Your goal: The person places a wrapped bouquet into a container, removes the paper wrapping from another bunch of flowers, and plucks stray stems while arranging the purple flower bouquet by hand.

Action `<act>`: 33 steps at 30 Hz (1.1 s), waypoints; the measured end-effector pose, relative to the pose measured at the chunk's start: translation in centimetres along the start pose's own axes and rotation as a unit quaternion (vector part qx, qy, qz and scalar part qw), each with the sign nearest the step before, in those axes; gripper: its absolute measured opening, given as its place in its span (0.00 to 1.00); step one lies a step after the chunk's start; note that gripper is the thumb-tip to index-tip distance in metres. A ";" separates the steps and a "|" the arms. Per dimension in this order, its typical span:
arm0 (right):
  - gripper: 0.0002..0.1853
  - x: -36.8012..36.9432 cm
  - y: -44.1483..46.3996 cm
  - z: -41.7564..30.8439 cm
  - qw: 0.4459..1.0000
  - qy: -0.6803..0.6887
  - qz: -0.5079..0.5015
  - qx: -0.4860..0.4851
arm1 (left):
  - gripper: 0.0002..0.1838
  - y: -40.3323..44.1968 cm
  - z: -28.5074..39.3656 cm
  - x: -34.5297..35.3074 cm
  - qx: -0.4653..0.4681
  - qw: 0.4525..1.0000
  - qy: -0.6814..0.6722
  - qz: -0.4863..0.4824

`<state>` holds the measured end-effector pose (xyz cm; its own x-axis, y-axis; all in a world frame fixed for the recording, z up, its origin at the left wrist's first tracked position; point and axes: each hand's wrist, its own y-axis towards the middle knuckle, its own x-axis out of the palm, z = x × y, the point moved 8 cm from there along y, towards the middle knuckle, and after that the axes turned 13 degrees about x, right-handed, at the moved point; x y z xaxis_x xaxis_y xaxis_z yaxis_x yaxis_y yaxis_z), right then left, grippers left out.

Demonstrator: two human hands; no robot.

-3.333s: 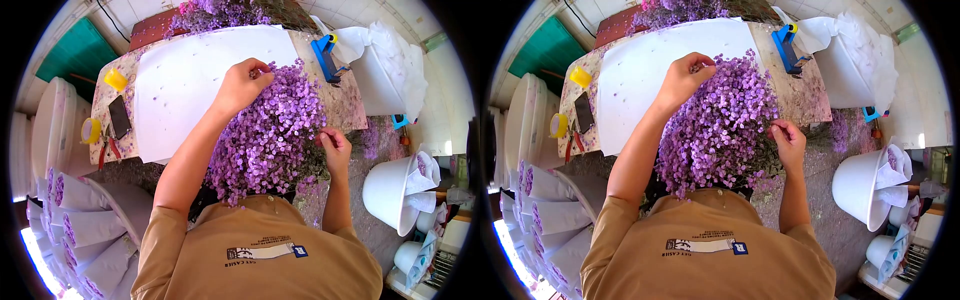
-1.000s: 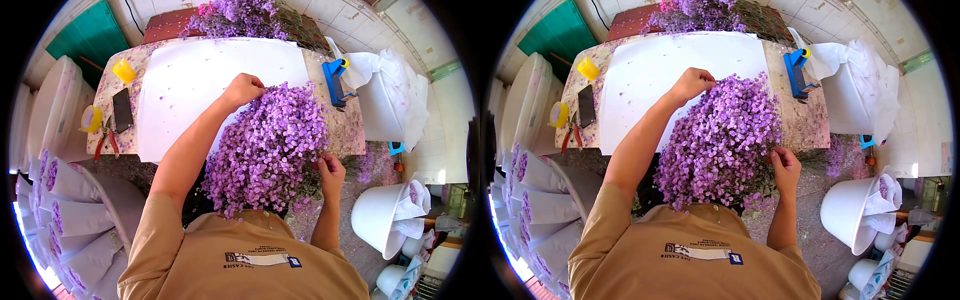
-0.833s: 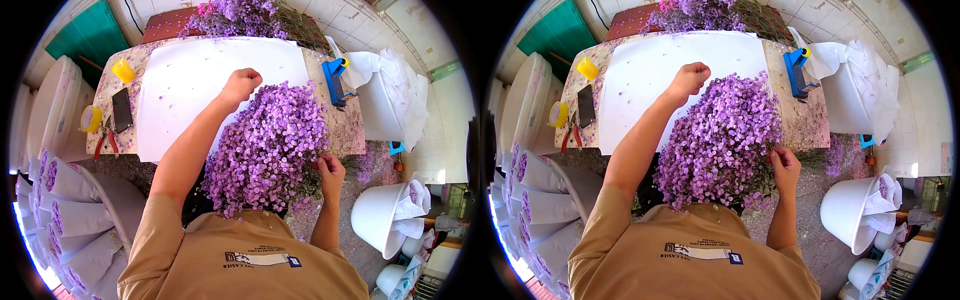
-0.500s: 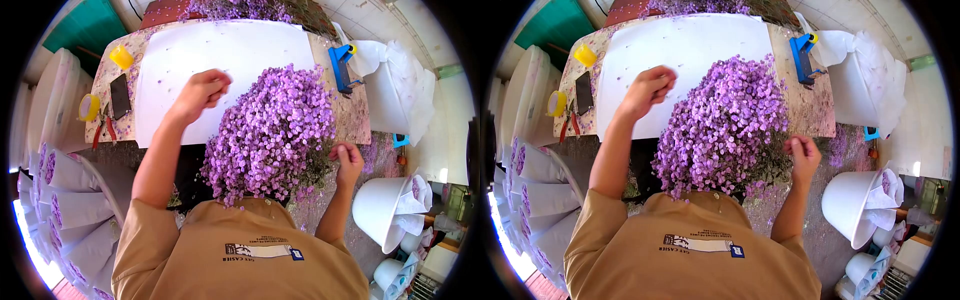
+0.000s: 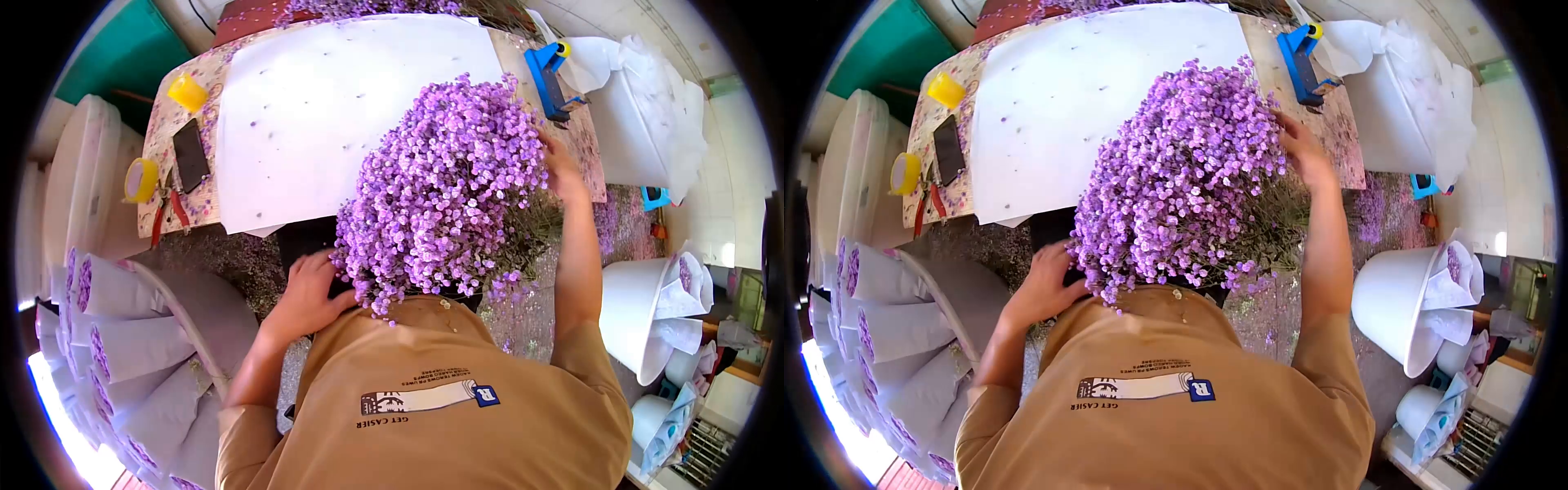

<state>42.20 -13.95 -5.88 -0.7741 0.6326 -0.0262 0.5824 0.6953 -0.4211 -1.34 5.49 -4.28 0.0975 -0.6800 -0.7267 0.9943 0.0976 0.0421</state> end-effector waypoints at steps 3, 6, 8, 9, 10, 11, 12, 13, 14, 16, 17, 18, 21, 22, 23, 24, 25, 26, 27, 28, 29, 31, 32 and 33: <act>0.33 6.6 -0.7 1.1 0.980 0.028 -0.019 0.197 | 0.32 2.6 0.0 0.0 -0.035 0.998 -0.048 -0.021; 0.46 12.1 -5.7 -2.1 0.906 -0.382 -0.067 0.167 | 0.38 2.7 -1.2 3.5 -0.014 0.981 -0.170 -0.094; 0.49 11.7 -7.0 -0.9 0.923 -0.357 -0.117 0.078 | 0.42 3.3 -0.3 3.5 -0.010 0.927 -0.375 0.017; 0.50 11.4 -8.3 -0.7 0.925 -0.353 -0.110 0.085 | 0.45 3.4 0.0 3.4 -0.037 0.922 -0.385 0.012; 0.51 10.6 -9.5 -0.5 0.928 -0.348 -0.097 0.092 | 0.45 3.5 0.3 3.6 -0.035 0.921 -0.389 0.007; 0.51 8.9 -9.9 0.7 0.928 -0.354 -0.098 0.060 | 0.45 3.8 0.6 3.5 -0.024 0.933 -0.358 0.024; 0.51 7.2 -10.2 2.8 0.927 -0.361 -0.096 0.027 | 0.45 4.4 0.9 3.3 -0.009 0.944 -0.328 0.041; 0.50 5.6 -11.3 3.8 0.941 -0.336 -0.048 0.002 | 0.45 5.4 2.0 2.7 0.016 0.955 -0.296 0.025; 0.50 5.6 -12.4 2.8 0.935 -0.348 -0.016 -0.069 | 0.45 6.2 2.9 2.5 0.033 0.953 -0.301 0.022; 0.49 1.1 -15.2 4.8 0.934 -0.342 0.027 -0.101 | 0.43 7.7 4.2 2.2 0.034 0.946 -0.321 0.028; 0.49 0.1 -17.1 4.2 0.907 -0.393 0.077 -0.134 | 0.42 8.9 5.7 1.4 0.081 0.945 -0.313 0.054; 0.49 0.0 -18.1 2.8 0.902 -0.398 0.094 -0.135 | 0.42 10.1 6.6 1.2 0.098 0.942 -0.316 0.050; 0.50 -0.7 -24.1 -0.4 0.905 -0.367 0.178 -0.118 | 0.41 14.0 11.4 -2.0 0.188 0.916 -0.352 0.041; 0.51 -1.1 -25.8 -1.6 0.905 -0.354 0.206 -0.114 | 0.40 15.5 12.1 -2.8 0.227 0.911 -0.339 0.052; 0.51 -1.2 -27.2 -2.6 0.905 -0.339 0.233 -0.109 | 0.40 17.1 13.2 -4.1 0.270 0.900 -0.339 0.050; 0.51 -0.6 -27.8 -3.7 0.905 -0.324 0.256 -0.106 | 0.40 18.7 14.4 -6.1 0.310 0.887 -0.338 0.050; 0.52 0.3 -28.8 -4.3 0.905 -0.309 0.274 -0.104 | 0.41 20.5 14.7 -7.8 0.285 0.901 -0.327 0.026; 0.52 2.0 -28.6 -5.0 0.906 -0.292 0.288 -0.103 | 0.42 22.3 14.5 -9.3 0.255 0.914 -0.314 0.005; 0.53 2.6 -28.6 -5.8 0.909 -0.274 0.297 -0.101 | 0.43 24.3 13.1 -10.9 0.262 0.915 -0.303 0.035; 0.56 4.4 -28.0 -5.4 0.885 -0.342 0.266 -0.172 | 0.43 25.9 10.9 -12.1 0.265 0.917 -0.291 0.067; 0.60 6.8 -26.9 -4.9 0.852 -0.406 0.226 -0.243 | 0.41 26.9 7.3 -13.4 0.197 0.953 -0.193 0.126; 0.65 13.2 -24.7 -10.9 0.922 -0.314 0.111 -0.195 | 0.39 25.0 0.2 -15.1 0.102 0.974 -0.077 0.189; 0.64 13.4 -23.4 -10.3 0.936 -0.307 0.038 -0.165 | 0.35 22.7 -3.1 -15.9 0.087 0.964 -0.104 0.230; 0.58 12.1 -21.8 -9.4 0.952 -0.270 0.025 -0.144 | 0.31 19.9 -5.7 -16.9 0.072 0.952 -0.129 0.269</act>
<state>22.54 -18.22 11.51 -0.7124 0.4541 -0.5350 0.6063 0.7822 -0.1434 16.51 23.10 4.96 0.5823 -0.7173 -0.3825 0.7916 0.3931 0.4678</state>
